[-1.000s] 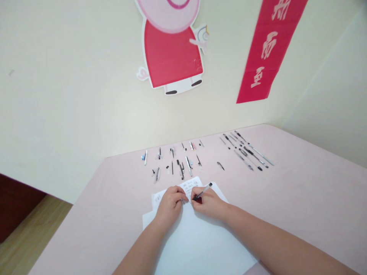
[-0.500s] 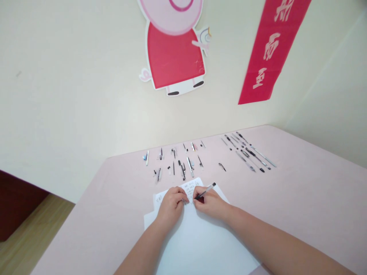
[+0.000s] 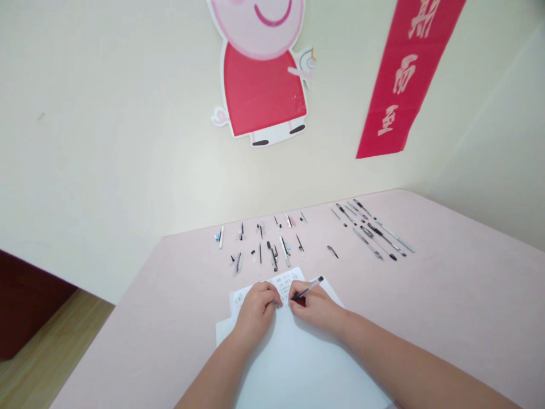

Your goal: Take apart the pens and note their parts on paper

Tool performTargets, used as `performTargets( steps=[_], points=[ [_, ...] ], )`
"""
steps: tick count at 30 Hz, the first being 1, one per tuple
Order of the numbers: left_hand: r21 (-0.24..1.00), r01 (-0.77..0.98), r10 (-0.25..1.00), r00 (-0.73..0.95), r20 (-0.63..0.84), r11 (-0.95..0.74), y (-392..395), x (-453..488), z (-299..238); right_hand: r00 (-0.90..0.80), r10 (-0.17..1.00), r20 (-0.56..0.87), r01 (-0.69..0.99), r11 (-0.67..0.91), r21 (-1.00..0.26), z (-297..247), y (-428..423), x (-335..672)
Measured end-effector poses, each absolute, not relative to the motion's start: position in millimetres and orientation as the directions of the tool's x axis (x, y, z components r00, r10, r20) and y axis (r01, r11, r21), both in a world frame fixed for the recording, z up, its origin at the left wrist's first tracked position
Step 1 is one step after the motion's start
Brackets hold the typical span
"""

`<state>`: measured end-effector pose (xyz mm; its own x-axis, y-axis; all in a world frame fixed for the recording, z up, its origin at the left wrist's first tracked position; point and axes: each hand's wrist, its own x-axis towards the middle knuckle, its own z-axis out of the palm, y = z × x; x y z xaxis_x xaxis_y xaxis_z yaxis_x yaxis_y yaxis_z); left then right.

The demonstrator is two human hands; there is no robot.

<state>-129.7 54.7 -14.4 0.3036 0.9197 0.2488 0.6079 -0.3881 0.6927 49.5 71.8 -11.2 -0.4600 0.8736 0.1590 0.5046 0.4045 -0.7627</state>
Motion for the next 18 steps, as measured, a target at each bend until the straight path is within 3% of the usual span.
performTargets(
  steps=[18],
  points=[
    [0.689, 0.613, 0.92, 0.305, 0.246, -0.387, 55.4, -129.6, -12.7, -0.468, 0.87, 0.157, 0.528, 0.417, -0.74, -11.2, 70.7, 49.2]
  ],
)
